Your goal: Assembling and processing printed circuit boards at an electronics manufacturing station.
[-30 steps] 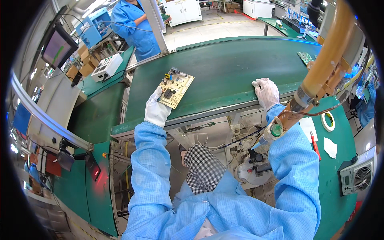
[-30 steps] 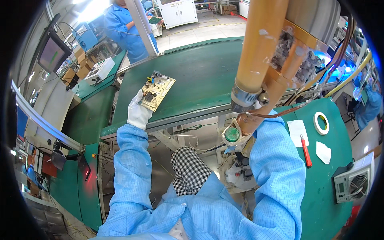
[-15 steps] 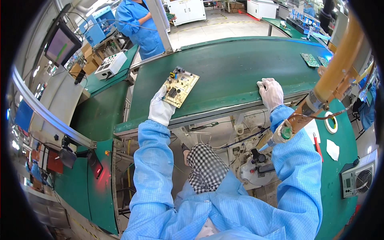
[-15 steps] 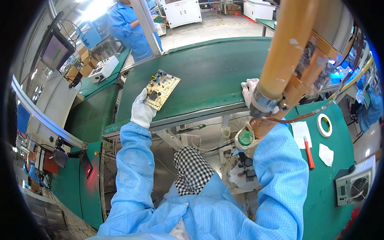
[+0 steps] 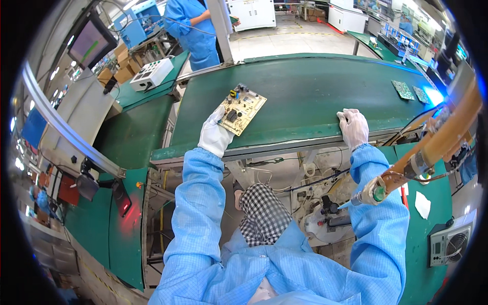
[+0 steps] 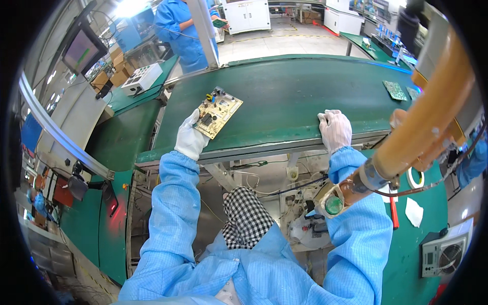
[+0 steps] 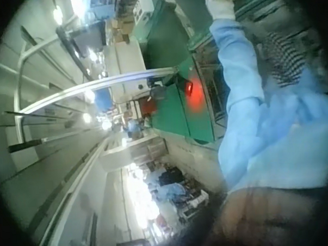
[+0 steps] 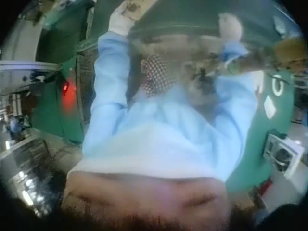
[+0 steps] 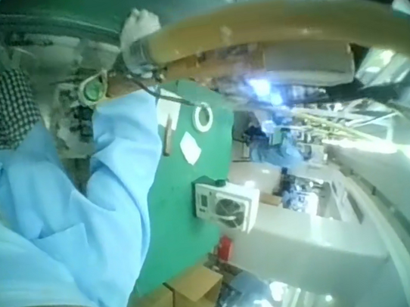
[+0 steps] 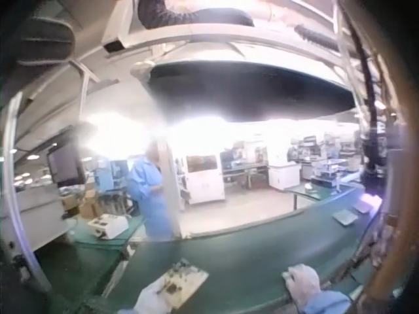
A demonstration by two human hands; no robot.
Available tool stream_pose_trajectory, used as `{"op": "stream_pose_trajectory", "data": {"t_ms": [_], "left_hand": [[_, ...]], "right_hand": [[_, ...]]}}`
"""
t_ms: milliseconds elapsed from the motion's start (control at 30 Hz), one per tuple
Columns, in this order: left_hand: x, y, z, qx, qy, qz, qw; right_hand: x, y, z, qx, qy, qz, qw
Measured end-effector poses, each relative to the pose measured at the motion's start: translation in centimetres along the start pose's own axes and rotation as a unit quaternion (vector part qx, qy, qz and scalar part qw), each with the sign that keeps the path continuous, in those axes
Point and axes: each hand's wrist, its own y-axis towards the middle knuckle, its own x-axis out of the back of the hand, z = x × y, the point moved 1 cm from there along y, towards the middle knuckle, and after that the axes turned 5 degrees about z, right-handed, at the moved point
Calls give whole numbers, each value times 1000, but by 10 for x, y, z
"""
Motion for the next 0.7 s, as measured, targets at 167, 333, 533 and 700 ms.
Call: {"op": "stream_pose_trajectory", "data": {"t_ms": [167, 333, 533, 700], "left_hand": [[-3, 1, 3, 4, -13, 1, 1000], [-3, -2, 2, 14, -58, 1, 998], [3, -1, 2, 9, -56, 25, 998], [4, 0, 5, 7, -57, 20, 998]], "right_hand": [[-1, -1, -5, 32, -14, -34, 999], [-6, -3, -2, 40, -5, -41, 998], [-3, -2, 4, 20, 1, -33, 999], [-6, -2, 0, 22, -6, -33, 999]]}}
